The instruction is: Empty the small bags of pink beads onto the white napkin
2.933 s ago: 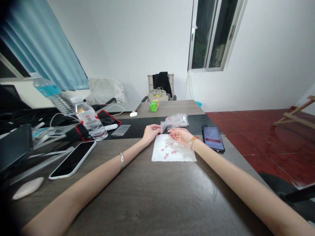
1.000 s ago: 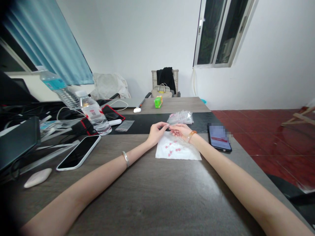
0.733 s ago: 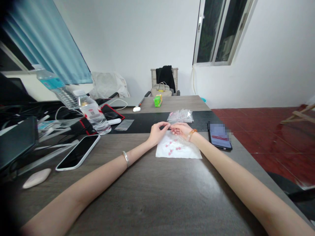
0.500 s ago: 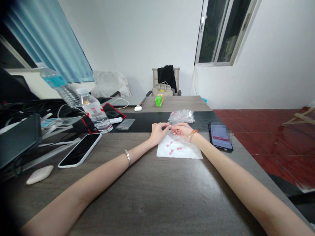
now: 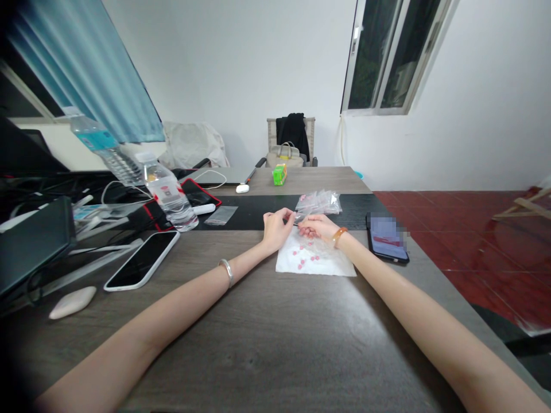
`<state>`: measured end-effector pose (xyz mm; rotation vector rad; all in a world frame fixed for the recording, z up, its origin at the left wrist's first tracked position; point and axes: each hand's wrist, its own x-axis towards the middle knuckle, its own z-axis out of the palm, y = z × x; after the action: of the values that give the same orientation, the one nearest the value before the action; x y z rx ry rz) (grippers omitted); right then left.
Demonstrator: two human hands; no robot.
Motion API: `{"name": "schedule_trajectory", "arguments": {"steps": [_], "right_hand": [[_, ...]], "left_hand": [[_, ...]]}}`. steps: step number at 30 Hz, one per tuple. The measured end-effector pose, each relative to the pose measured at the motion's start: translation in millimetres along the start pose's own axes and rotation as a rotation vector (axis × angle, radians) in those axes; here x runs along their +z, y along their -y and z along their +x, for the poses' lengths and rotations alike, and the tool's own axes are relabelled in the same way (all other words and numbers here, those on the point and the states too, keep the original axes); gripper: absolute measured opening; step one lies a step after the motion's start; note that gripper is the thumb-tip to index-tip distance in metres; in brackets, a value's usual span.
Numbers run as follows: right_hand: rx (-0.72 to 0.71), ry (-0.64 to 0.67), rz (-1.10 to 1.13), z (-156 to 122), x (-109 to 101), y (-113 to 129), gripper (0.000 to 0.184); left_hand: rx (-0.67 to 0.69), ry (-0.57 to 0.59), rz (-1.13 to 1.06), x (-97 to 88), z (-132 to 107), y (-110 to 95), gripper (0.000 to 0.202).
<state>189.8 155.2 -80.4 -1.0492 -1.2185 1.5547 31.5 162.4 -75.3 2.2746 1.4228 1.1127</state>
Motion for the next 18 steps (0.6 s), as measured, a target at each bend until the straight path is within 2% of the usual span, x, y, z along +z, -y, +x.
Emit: {"name": "schedule_trajectory", "arguments": {"steps": [4,11,18], "right_hand": [[-0.010,-0.021,0.015,-0.2,2.0,-3.0,0.014],[0.016,-0.033,0.117,3.6,-3.9,-1.1,0.012],[0.050,0.022,0.198,5.5,-11.6,-1.7,0.017]], "left_hand": [[-0.003,-0.029,-0.078,-1.7,2.4,1.1,0.017],[0.141,-0.110,-0.056,-4.4,-2.3,-1.4,0.013],[0.261,-0.077,-0.105,-2.8,-4.3,1.4,0.011]]}}
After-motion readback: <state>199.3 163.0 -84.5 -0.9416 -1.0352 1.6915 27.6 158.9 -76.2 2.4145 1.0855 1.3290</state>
